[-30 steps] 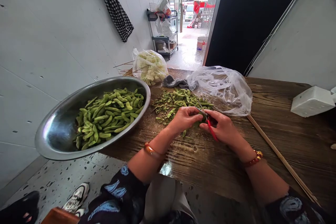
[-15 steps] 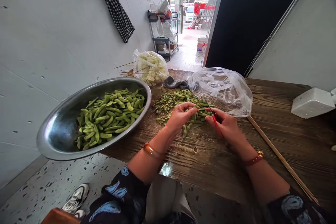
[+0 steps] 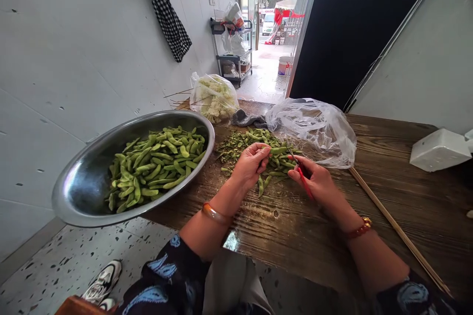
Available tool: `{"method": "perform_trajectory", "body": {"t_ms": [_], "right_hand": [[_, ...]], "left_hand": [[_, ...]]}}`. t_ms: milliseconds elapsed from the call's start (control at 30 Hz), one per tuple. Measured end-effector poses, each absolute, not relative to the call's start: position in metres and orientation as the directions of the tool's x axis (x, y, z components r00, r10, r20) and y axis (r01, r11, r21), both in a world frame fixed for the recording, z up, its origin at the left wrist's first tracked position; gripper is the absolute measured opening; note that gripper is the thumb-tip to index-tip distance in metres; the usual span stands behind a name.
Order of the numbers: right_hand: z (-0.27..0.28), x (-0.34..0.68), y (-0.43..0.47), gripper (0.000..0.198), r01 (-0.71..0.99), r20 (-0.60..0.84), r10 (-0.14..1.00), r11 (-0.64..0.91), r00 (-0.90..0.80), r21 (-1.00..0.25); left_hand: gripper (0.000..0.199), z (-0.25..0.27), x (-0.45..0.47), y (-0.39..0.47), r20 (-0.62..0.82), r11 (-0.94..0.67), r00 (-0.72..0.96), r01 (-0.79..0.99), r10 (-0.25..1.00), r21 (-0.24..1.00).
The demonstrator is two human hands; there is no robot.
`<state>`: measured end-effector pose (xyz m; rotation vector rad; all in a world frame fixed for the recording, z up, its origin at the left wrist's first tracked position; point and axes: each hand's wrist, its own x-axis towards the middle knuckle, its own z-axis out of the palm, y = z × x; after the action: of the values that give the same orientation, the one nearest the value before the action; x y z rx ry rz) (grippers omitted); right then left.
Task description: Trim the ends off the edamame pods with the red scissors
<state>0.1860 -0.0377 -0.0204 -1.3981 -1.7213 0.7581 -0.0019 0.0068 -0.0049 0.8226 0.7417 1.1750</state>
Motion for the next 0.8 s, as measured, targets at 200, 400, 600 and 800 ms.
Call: {"method": "perform_trajectory", "body": {"t_ms": [200, 400, 600, 800], "right_hand": [[-0.026, 0.189, -0.037, 0.059, 0.511, 0.201, 0.976, 0.217, -0.087, -0.832], [-0.019, 0.188, -0.040, 0.050, 0.462, 0.220, 0.970, 0.244, -0.105, -0.853], [-0.016, 0.185, -0.041, 0.047, 0.479, 0.206, 0.973, 0.231, -0.106, -0.847], [-0.021, 0.186, -0.041, 0.048, 0.486, 0.204, 0.973, 0.230, -0.105, -0.843]], "left_hand": [[0.034, -0.010, 0.007, 0.001, -0.048, 0.159, 0.297, -0.363, 0.954, 0.918], [0.031, -0.011, 0.010, -0.002, -0.010, 0.105, 0.312, -0.291, 0.950, 0.951], [0.029, -0.007, 0.008, -0.001, -0.001, 0.091, 0.270, -0.322, 0.963, 0.942], [0.029, -0.006, 0.001, 0.007, -0.021, 0.114, 0.228, -0.403, 0.973, 0.908]]}}
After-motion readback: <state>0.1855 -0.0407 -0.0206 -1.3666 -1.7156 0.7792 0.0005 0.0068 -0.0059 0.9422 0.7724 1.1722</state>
